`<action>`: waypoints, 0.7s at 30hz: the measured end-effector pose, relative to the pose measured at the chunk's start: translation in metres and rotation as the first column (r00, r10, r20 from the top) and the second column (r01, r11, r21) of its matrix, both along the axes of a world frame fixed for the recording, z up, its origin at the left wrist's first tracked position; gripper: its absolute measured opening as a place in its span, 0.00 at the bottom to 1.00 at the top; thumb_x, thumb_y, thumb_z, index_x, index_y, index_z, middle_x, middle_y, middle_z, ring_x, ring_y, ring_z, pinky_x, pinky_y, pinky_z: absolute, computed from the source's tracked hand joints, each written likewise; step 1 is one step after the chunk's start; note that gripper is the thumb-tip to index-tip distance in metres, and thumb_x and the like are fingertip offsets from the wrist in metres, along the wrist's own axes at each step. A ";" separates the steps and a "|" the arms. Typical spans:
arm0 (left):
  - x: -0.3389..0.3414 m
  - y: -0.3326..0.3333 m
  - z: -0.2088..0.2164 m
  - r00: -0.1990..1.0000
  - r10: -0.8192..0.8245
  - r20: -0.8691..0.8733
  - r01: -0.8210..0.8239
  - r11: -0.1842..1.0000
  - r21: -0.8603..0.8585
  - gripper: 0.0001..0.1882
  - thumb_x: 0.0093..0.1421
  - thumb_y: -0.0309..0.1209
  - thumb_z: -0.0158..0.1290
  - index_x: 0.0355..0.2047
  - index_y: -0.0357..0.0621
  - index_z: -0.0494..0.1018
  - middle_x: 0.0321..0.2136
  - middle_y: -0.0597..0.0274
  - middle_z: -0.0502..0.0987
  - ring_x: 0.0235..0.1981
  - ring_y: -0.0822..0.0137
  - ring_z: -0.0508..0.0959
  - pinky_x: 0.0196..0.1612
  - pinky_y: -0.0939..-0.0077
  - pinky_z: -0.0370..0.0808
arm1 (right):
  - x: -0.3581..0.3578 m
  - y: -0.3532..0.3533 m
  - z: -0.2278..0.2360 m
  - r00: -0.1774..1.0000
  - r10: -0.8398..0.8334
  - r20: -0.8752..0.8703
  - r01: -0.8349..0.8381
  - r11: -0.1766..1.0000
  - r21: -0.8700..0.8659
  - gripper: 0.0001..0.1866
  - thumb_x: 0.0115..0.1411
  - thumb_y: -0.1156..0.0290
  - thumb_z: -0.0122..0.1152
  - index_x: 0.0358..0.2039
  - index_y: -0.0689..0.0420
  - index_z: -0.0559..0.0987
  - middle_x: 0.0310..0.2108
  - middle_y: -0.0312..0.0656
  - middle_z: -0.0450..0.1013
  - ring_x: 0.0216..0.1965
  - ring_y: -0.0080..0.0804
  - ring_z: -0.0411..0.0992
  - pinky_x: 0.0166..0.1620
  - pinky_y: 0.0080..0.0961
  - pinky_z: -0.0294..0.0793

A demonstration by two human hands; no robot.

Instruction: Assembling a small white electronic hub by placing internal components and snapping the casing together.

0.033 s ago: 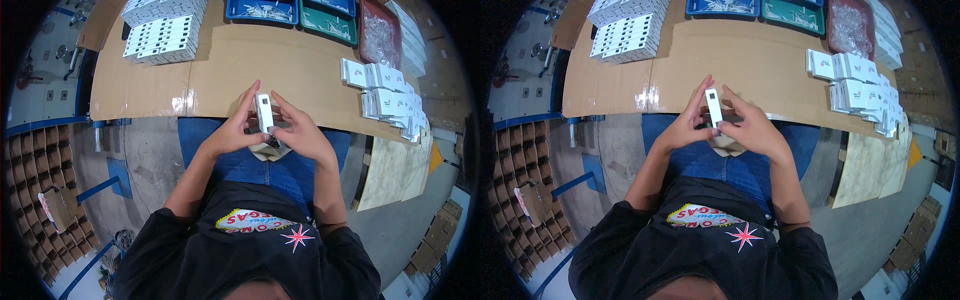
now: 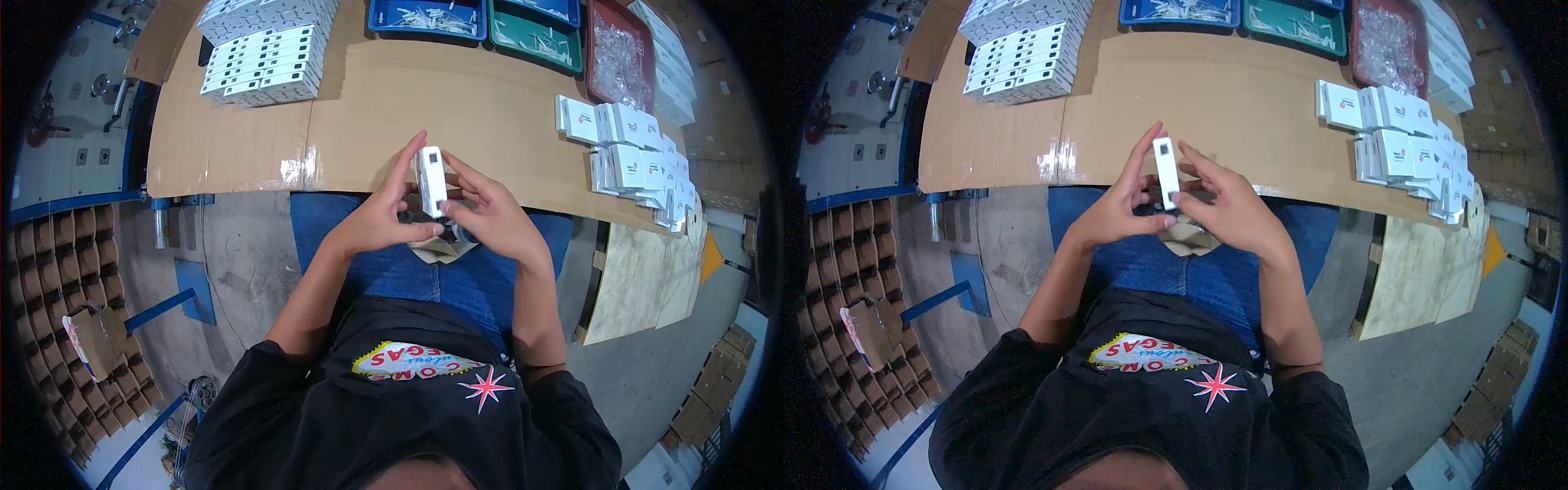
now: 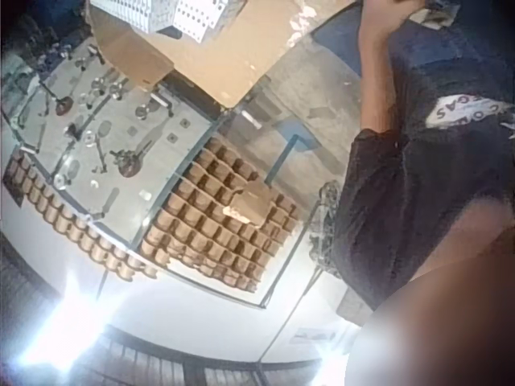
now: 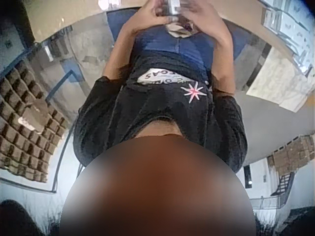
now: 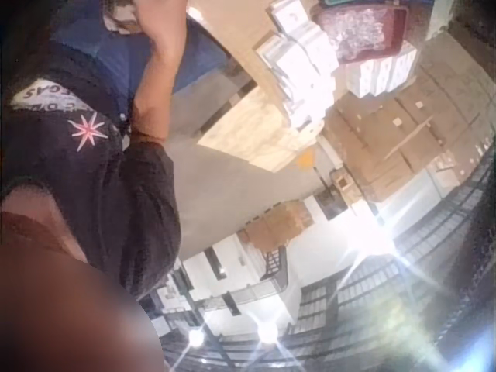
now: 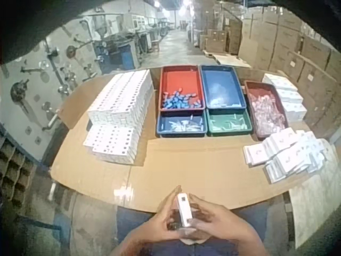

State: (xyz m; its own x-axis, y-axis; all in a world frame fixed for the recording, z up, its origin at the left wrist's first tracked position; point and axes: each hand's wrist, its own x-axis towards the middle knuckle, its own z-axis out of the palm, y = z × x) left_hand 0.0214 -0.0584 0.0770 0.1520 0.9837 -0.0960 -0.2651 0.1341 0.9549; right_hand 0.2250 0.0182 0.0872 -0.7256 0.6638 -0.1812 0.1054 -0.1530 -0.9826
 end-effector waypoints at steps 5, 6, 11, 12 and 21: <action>-0.001 -0.001 -0.004 0.998 0.038 -0.040 -0.039 0.999 -0.014 0.48 0.64 0.30 0.62 0.76 0.50 0.43 0.66 0.50 0.58 0.65 0.58 0.66 0.62 0.60 0.71 | 0.005 0.003 0.014 0.983 0.092 0.159 -0.092 0.996 -0.004 0.42 0.61 0.68 0.72 0.73 0.55 0.62 0.63 0.47 0.67 0.59 0.36 0.72 0.55 0.31 0.76; -0.002 -0.001 -0.009 0.998 0.040 -0.041 -0.040 0.999 -0.012 0.48 0.64 0.30 0.62 0.76 0.50 0.43 0.66 0.50 0.58 0.65 0.58 0.66 0.62 0.60 0.71 | 0.003 0.000 0.018 0.983 0.093 0.158 -0.094 0.996 -0.001 0.42 0.61 0.68 0.72 0.73 0.55 0.62 0.63 0.47 0.67 0.59 0.36 0.72 0.55 0.31 0.76; 0.005 -0.003 -0.025 0.984 0.179 0.024 -0.178 0.983 -0.033 0.34 0.75 0.41 0.48 0.73 0.39 0.50 0.60 0.53 0.68 0.62 0.65 0.69 0.64 0.67 0.65 | -0.012 -0.019 0.029 0.988 -0.078 0.135 0.003 0.874 0.486 0.41 0.54 0.66 0.76 0.68 0.54 0.70 0.70 0.47 0.60 0.64 0.45 0.68 0.63 0.37 0.71; 0.006 -0.004 -0.028 0.977 0.203 0.059 -0.199 0.978 -0.067 0.32 0.76 0.43 0.45 0.72 0.38 0.52 0.60 0.54 0.68 0.61 0.65 0.69 0.64 0.68 0.66 | -0.015 -0.021 0.026 0.989 -0.087 0.122 0.005 0.837 0.547 0.40 0.54 0.66 0.76 0.67 0.54 0.70 0.71 0.48 0.59 0.65 0.47 0.67 0.64 0.38 0.70; 0.044 0.018 0.003 0.842 0.490 0.226 -0.435 0.864 -0.253 0.42 0.73 0.65 0.19 0.73 0.48 0.54 0.60 0.55 0.71 0.60 0.64 0.73 0.59 0.67 0.73 | -0.026 -0.017 -0.006 0.989 -0.146 0.039 0.043 0.519 0.854 0.29 0.58 0.70 0.71 0.59 0.66 0.75 0.66 0.52 0.68 0.69 0.51 0.65 0.65 0.40 0.71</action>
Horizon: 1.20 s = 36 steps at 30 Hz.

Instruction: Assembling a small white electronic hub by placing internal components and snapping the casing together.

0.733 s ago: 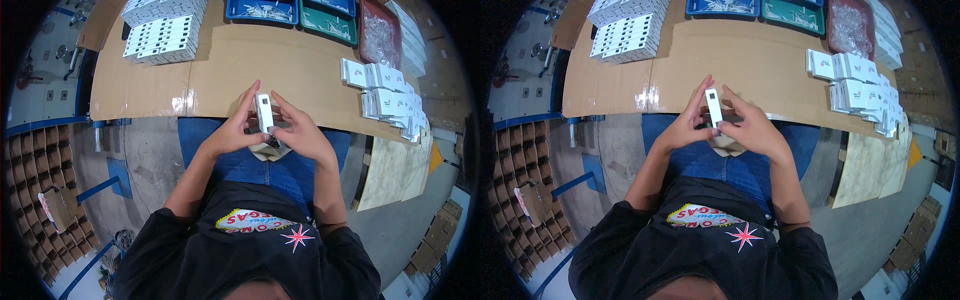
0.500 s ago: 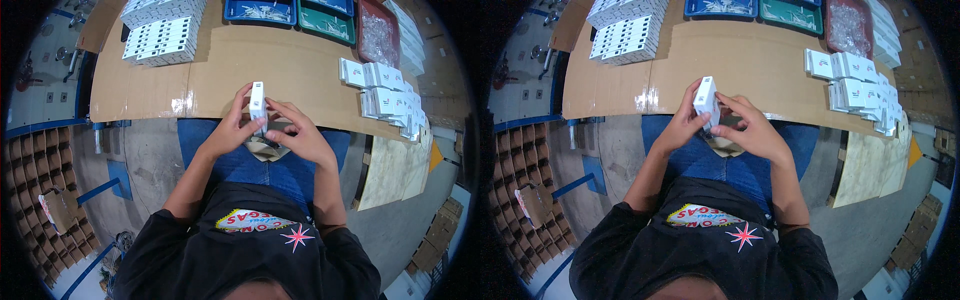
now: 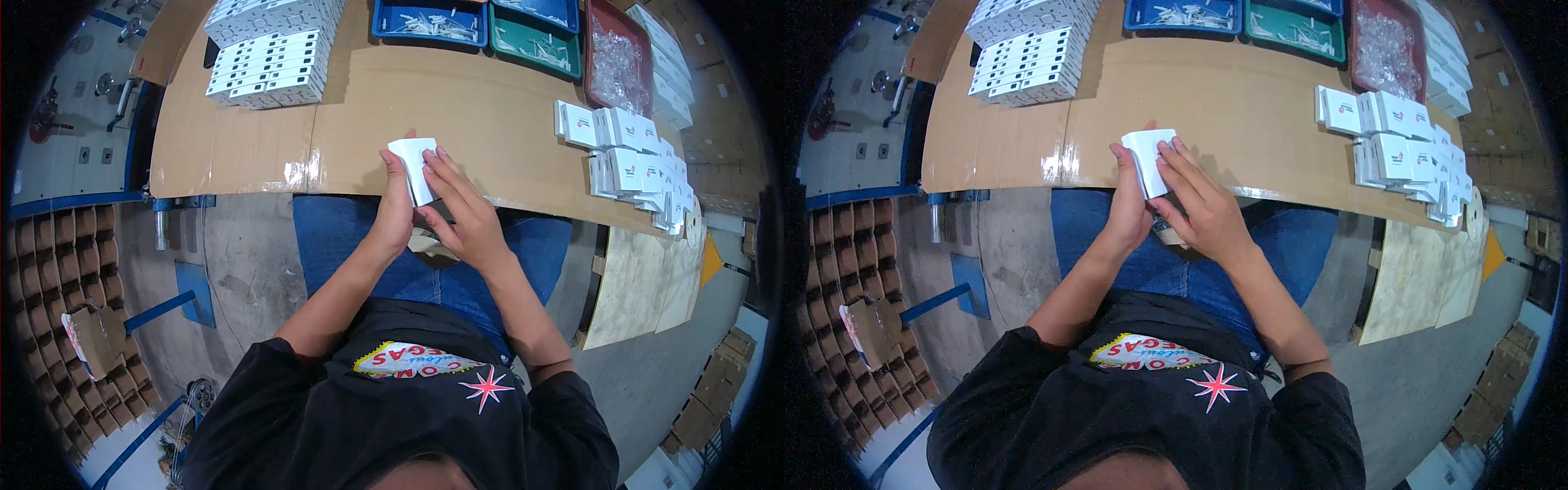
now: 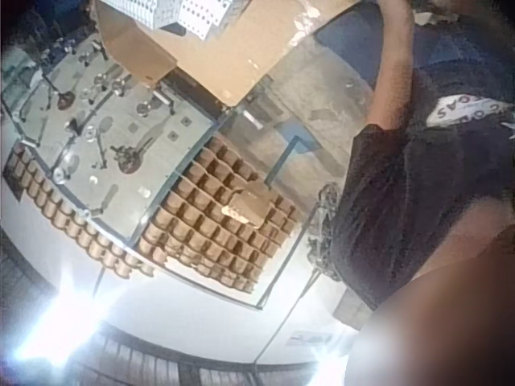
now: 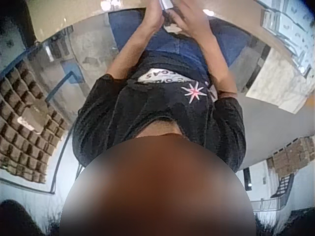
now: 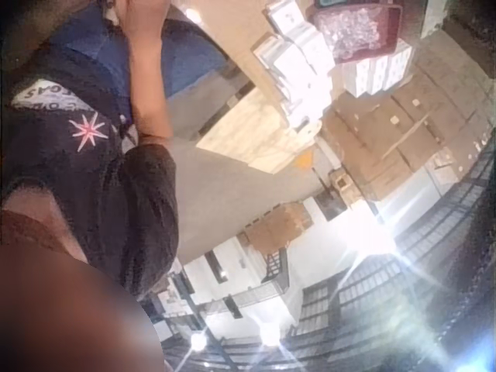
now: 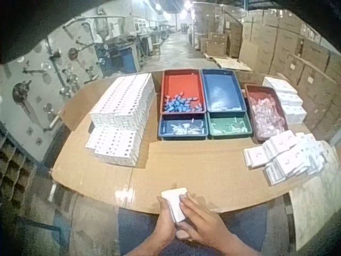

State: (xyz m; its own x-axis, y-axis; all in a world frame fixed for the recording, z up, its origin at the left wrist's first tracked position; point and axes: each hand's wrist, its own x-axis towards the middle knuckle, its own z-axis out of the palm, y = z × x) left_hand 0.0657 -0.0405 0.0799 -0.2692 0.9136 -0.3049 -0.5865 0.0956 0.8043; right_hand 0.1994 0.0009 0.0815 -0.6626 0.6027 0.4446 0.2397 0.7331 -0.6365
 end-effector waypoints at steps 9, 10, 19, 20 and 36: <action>-0.004 0.004 -0.013 0.995 -0.054 -0.083 0.052 0.998 -0.026 0.37 0.75 0.62 0.25 0.69 0.51 0.60 0.52 0.60 0.73 0.54 0.67 0.73 0.57 0.69 0.72 | 0.003 0.014 -0.023 0.998 0.032 -0.061 -0.024 0.992 0.126 0.28 0.58 0.73 0.68 0.60 0.65 0.75 0.62 0.55 0.71 0.59 0.53 0.75 0.56 0.38 0.79; -0.003 0.004 -0.013 0.995 -0.056 -0.082 0.053 0.998 -0.027 0.37 0.75 0.62 0.25 0.69 0.51 0.60 0.52 0.60 0.73 0.54 0.67 0.73 0.57 0.69 0.72 | 0.002 0.013 -0.024 0.998 0.030 -0.060 -0.023 0.992 0.125 0.28 0.58 0.73 0.68 0.60 0.65 0.75 0.62 0.55 0.71 0.59 0.53 0.75 0.56 0.38 0.79; 0.006 0.009 -0.019 0.993 0.086 -0.080 -0.090 0.995 -0.049 0.33 0.78 0.56 0.28 0.67 0.44 0.62 0.48 0.60 0.73 0.50 0.71 0.74 0.55 0.75 0.72 | -0.010 0.006 -0.043 0.993 -0.064 -0.102 0.088 0.963 0.255 0.28 0.57 0.84 0.59 0.60 0.69 0.73 0.60 0.59 0.73 0.59 0.52 0.76 0.54 0.38 0.81; 0.007 0.009 -0.017 0.991 0.079 -0.111 -0.085 0.995 -0.048 0.33 0.78 0.55 0.28 0.67 0.44 0.62 0.48 0.61 0.74 0.50 0.71 0.74 0.55 0.75 0.72 | -0.010 0.006 -0.045 0.990 -0.081 -0.111 0.108 0.959 0.261 0.27 0.57 0.84 0.58 0.60 0.69 0.73 0.59 0.59 0.74 0.58 0.52 0.76 0.54 0.38 0.81; -0.027 0.010 -0.018 0.991 0.036 0.132 -0.041 0.998 0.038 0.37 0.74 0.63 0.23 0.71 0.54 0.57 0.51 0.52 0.78 0.51 0.60 0.80 0.54 0.59 0.77 | 0.013 0.028 -0.052 0.779 -0.554 -0.293 0.455 0.822 -0.344 0.18 0.77 0.69 0.45 0.58 0.64 0.76 0.46 0.46 0.80 0.41 0.27 0.78 0.43 0.25 0.79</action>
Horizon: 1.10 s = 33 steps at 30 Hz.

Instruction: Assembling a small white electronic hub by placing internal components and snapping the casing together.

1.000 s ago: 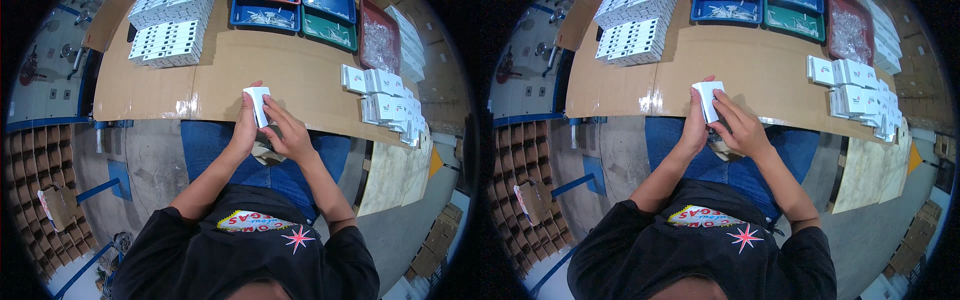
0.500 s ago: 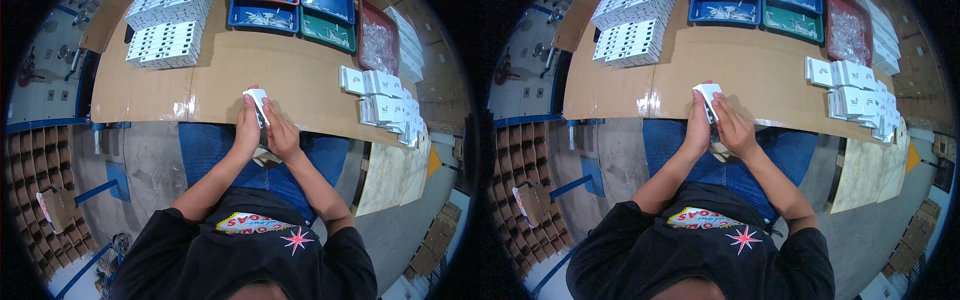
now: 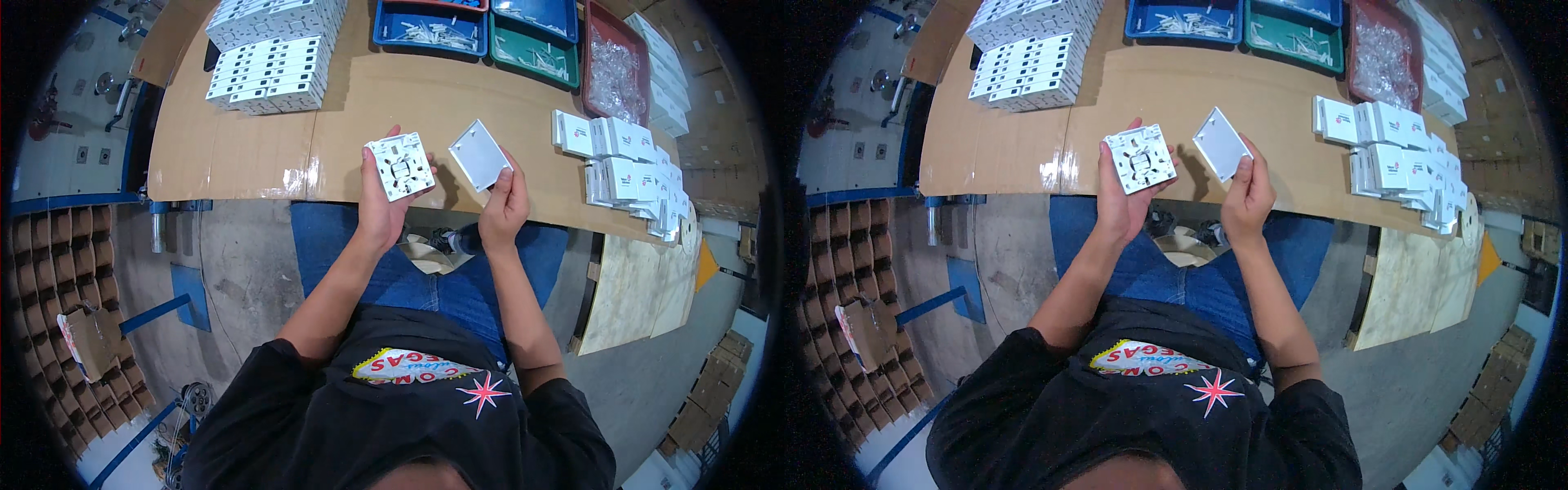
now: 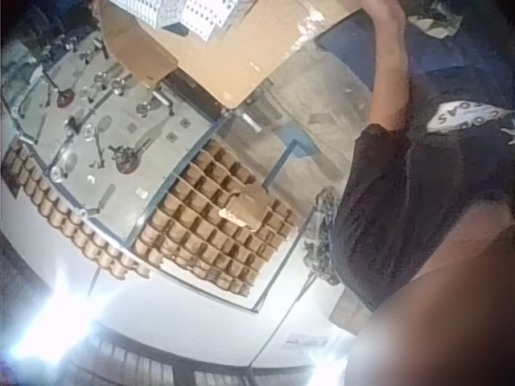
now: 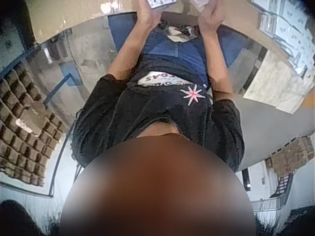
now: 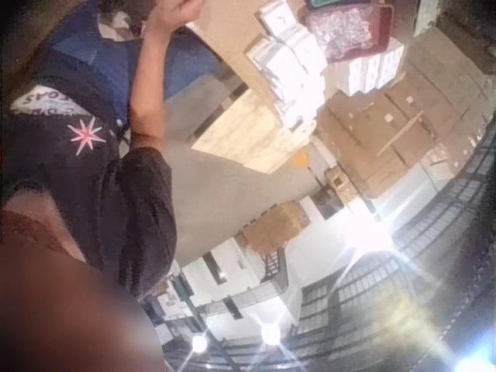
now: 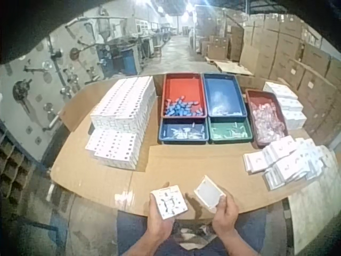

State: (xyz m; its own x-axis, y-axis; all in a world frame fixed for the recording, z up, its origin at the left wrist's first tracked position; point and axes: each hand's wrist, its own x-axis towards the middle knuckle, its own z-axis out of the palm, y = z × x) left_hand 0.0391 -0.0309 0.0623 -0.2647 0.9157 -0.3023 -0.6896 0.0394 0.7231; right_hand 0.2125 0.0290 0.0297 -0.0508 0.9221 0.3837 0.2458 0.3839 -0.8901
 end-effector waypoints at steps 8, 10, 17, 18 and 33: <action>-0.010 0.000 -0.008 0.986 -0.125 0.112 0.121 0.992 0.041 0.42 0.74 0.62 0.21 0.67 0.40 0.62 0.58 0.42 0.76 0.54 0.52 0.80 0.53 0.57 0.79 | 0.008 0.007 -0.009 0.872 -0.082 -0.483 -0.147 0.896 -0.418 0.20 0.78 0.64 0.42 0.62 0.62 0.72 0.49 0.43 0.76 0.48 0.27 0.77 0.48 0.26 0.82; -0.009 0.002 -0.016 0.990 -0.068 0.120 0.070 0.998 -0.010 0.40 0.75 0.61 0.23 0.66 0.40 0.63 0.57 0.44 0.77 0.54 0.54 0.81 0.51 0.59 0.80 | 0.009 0.010 -0.007 0.800 -0.149 -0.582 -0.173 0.871 -0.460 0.20 0.78 0.64 0.42 0.63 0.60 0.71 0.49 0.41 0.76 0.46 0.24 0.76 0.45 0.22 0.81; -0.025 0.013 -0.038 0.926 -0.092 -0.366 -0.026 0.952 -0.304 0.26 0.77 0.46 0.40 0.62 0.37 0.67 0.45 0.54 0.80 0.48 0.64 0.82 0.50 0.66 0.80 | 0.017 0.025 -0.023 0.797 -0.228 -0.559 -0.125 0.843 -0.523 0.20 0.77 0.66 0.42 0.64 0.59 0.71 0.50 0.39 0.75 0.42 0.21 0.74 0.40 0.20 0.78; -0.024 0.019 -0.049 0.927 -0.094 -0.364 -0.022 0.953 -0.303 0.26 0.77 0.46 0.40 0.62 0.37 0.67 0.45 0.54 0.80 0.48 0.64 0.82 0.50 0.66 0.80 | 0.022 0.027 -0.028 0.815 -0.246 -0.525 -0.097 0.835 -0.542 0.20 0.77 0.67 0.42 0.64 0.59 0.71 0.50 0.39 0.75 0.43 0.22 0.75 0.42 0.21 0.79; -0.024 0.016 -0.076 -0.063 -0.154 -0.986 0.032 0.987 -0.156 0.56 0.51 0.45 0.70 0.72 0.36 0.52 0.69 0.43 0.61 0.72 0.46 0.57 0.71 0.47 0.51 | 0.033 0.038 -0.049 0.991 -0.068 -0.114 0.006 0.882 -0.472 0.34 0.65 0.78 0.62 0.70 0.64 0.63 0.66 0.53 0.65 0.66 0.39 0.67 0.64 0.31 0.69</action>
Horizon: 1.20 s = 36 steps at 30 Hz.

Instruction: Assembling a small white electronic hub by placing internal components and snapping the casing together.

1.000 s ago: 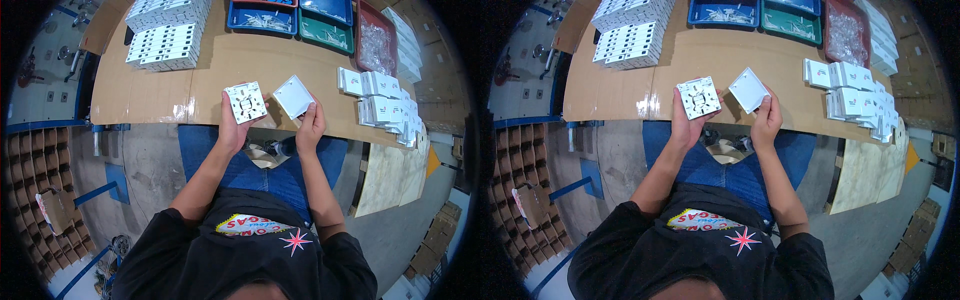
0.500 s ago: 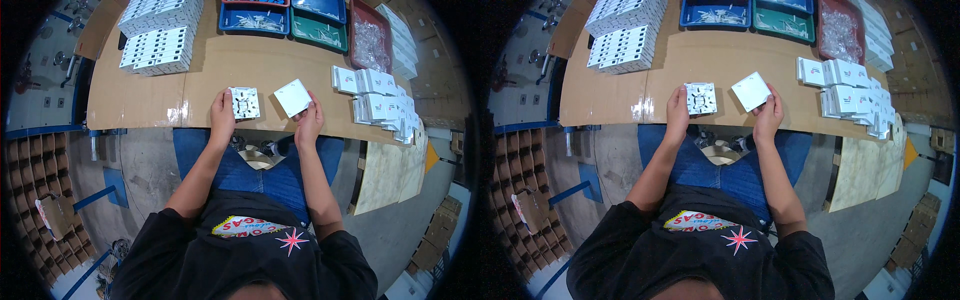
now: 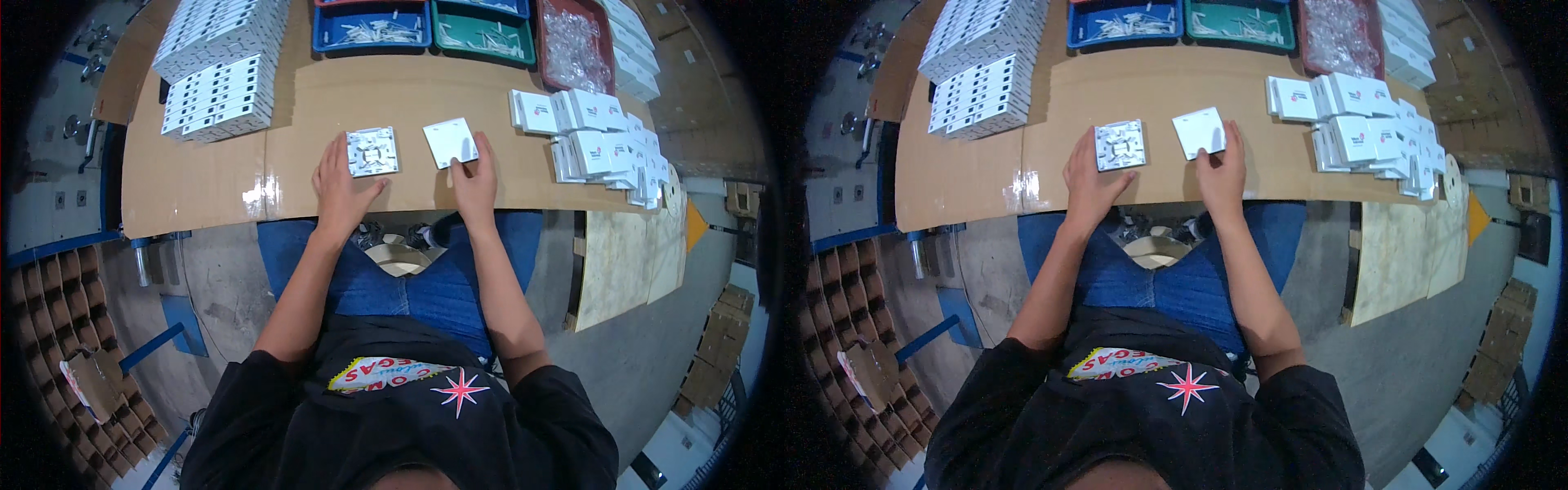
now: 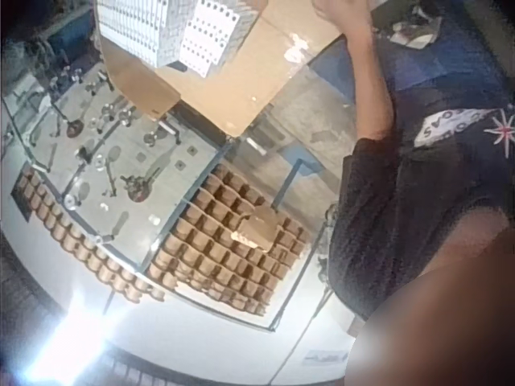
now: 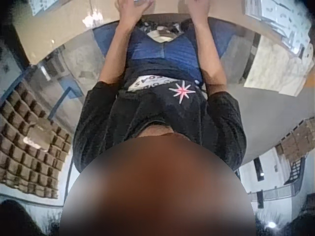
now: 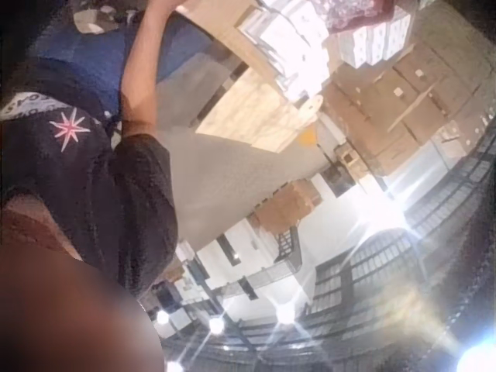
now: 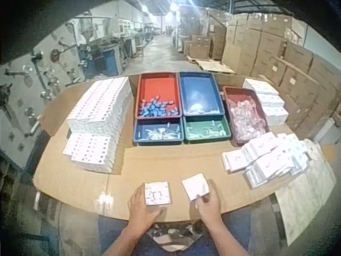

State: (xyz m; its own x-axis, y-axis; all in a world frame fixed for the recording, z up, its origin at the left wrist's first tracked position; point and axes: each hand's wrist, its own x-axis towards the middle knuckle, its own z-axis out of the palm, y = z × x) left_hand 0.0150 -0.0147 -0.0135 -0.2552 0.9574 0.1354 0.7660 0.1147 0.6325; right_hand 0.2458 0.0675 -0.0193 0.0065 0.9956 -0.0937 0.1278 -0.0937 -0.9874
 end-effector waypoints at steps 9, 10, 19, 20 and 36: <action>0.012 0.022 0.004 0.999 0.011 -0.044 -0.007 0.996 0.084 0.52 0.49 0.47 0.71 0.68 0.39 0.60 0.64 0.49 0.68 0.69 0.49 0.62 0.69 0.47 0.53 | 0.004 0.001 0.011 0.667 -0.054 0.743 -0.263 0.916 0.303 0.44 0.51 0.58 0.77 0.64 0.64 0.68 0.64 0.55 0.64 0.65 0.55 0.60 0.67 0.48 0.60; 0.014 0.025 0.005 0.999 0.014 -0.050 -0.010 0.997 0.082 0.52 0.49 0.47 0.71 0.68 0.39 0.60 0.64 0.49 0.68 0.69 0.49 0.62 0.69 0.47 0.53 | 0.005 0.002 0.009 0.672 -0.050 0.739 -0.264 0.916 0.302 0.44 0.51 0.58 0.77 0.64 0.64 0.68 0.64 0.55 0.64 0.65 0.55 0.60 0.67 0.48 0.60; 0.013 0.032 0.006 0.992 0.015 -0.122 -0.009 0.999 0.045 0.54 0.49 0.51 0.70 0.69 0.37 0.59 0.65 0.48 0.67 0.68 0.48 0.62 0.69 0.49 0.53 | -0.002 0.007 0.003 0.679 -0.151 0.718 -0.184 0.912 0.367 0.43 0.49 0.53 0.80 0.60 0.60 0.71 0.59 0.49 0.68 0.61 0.50 0.62 0.64 0.44 0.63; 0.012 0.033 0.008 0.992 0.014 -0.125 -0.008 0.999 0.048 0.54 0.49 0.51 0.70 0.69 0.37 0.59 0.65 0.48 0.67 0.68 0.48 0.62 0.69 0.49 0.53 | -0.001 0.008 0.004 0.686 -0.156 0.711 -0.182 0.909 0.374 0.43 0.48 0.53 0.80 0.60 0.62 0.72 0.59 0.50 0.67 0.61 0.52 0.63 0.64 0.46 0.63; 0.023 0.028 0.018 0.957 -0.024 -0.288 -0.016 0.990 -0.138 0.64 0.48 0.65 0.65 0.72 0.34 0.52 0.73 0.44 0.52 0.76 0.43 0.46 0.74 0.38 0.39 | 0.084 0.093 0.111 0.848 -0.185 0.497 -0.102 0.863 0.494 0.14 0.58 0.71 0.65 0.45 0.60 0.81 0.45 0.50 0.78 0.48 0.51 0.77 0.52 0.39 0.76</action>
